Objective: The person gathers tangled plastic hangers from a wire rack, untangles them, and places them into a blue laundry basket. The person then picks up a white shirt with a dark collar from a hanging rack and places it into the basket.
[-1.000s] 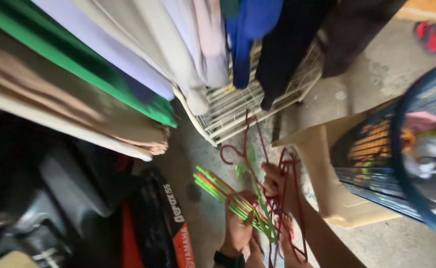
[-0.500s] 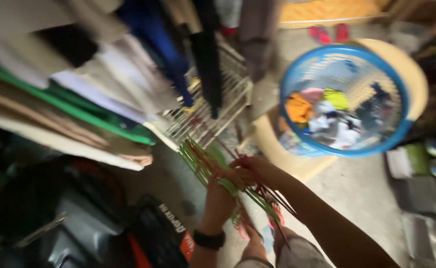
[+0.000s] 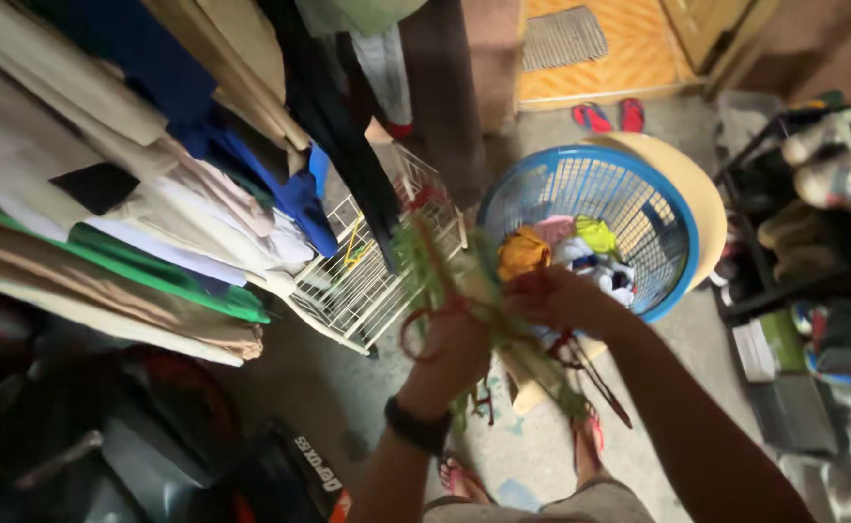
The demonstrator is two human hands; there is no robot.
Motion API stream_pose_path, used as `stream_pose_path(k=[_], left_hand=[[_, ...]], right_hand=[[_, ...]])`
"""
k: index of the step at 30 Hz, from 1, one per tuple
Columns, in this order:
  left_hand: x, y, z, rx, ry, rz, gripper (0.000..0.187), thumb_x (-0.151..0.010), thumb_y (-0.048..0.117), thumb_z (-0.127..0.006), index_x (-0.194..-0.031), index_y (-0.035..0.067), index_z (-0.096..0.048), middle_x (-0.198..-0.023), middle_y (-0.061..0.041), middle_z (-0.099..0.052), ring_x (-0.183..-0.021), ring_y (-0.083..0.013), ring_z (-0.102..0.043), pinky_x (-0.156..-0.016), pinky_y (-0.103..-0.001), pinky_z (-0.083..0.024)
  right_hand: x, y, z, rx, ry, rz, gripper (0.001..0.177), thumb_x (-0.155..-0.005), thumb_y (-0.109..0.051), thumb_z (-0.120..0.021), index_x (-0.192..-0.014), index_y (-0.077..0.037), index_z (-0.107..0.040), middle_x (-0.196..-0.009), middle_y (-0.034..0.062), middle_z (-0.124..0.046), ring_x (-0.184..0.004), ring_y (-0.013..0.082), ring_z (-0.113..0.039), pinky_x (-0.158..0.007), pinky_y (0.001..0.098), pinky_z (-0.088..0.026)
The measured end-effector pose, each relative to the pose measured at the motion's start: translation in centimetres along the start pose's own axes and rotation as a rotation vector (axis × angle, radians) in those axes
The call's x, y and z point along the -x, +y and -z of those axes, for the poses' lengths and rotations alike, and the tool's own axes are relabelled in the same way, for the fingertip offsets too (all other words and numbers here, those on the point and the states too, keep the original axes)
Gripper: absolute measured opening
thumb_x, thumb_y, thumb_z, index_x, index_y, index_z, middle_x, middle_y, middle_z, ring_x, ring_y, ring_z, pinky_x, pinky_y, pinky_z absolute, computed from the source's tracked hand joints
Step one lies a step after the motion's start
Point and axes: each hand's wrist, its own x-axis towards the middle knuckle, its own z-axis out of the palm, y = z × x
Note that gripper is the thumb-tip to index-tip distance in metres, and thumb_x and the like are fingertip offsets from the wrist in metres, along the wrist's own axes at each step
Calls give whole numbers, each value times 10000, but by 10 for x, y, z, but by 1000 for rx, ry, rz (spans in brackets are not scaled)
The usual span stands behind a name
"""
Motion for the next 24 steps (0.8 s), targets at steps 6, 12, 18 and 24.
stream_pose_path(k=[6, 12, 18, 24], left_hand=[[-108, 54, 19, 8, 631, -246, 81, -788, 181, -722, -782, 102, -739, -818, -139, -699, -827, -329, -687, -766, -460, -544], [-178, 97, 38, -63, 99, -107, 104, -972, 138, -668, -965, 75, -751, -935, -176, -723, -879, -361, -690, -780, -497, -535], [-158, 97, 94, 677, 812, -103, 387, -908, 15, -702, -1286, 44, -780, -1327, -127, -754, -1245, -342, -706, -1094, -491, -481], [-165, 69, 45, 1141, 677, 107, 247, -993, 123, -716, -1222, 87, -799, -1425, -89, -734, -1354, -264, -674, -1161, -418, -522]], right_hand=[[22, -33, 143, -232, 78, -187, 339, -1020, -216, -859, -1232, 44, -807, -875, 66, -615, -699, 168, -510, -599, 341, -388], [17, -46, 193, -78, 153, -170, 330, -870, -236, -868, -1157, -78, -832, -792, -9, -728, -645, 98, -608, -571, 284, -470], [-28, -34, 222, -291, 79, -192, 375, -889, -243, -887, -1210, -67, -806, -720, -27, -598, -568, 101, -480, -494, 303, -340], [-58, -35, 216, -52, 155, -178, 368, -892, -221, -860, -1228, -73, -834, -724, -4, -680, -590, 98, -557, -524, 303, -407]])
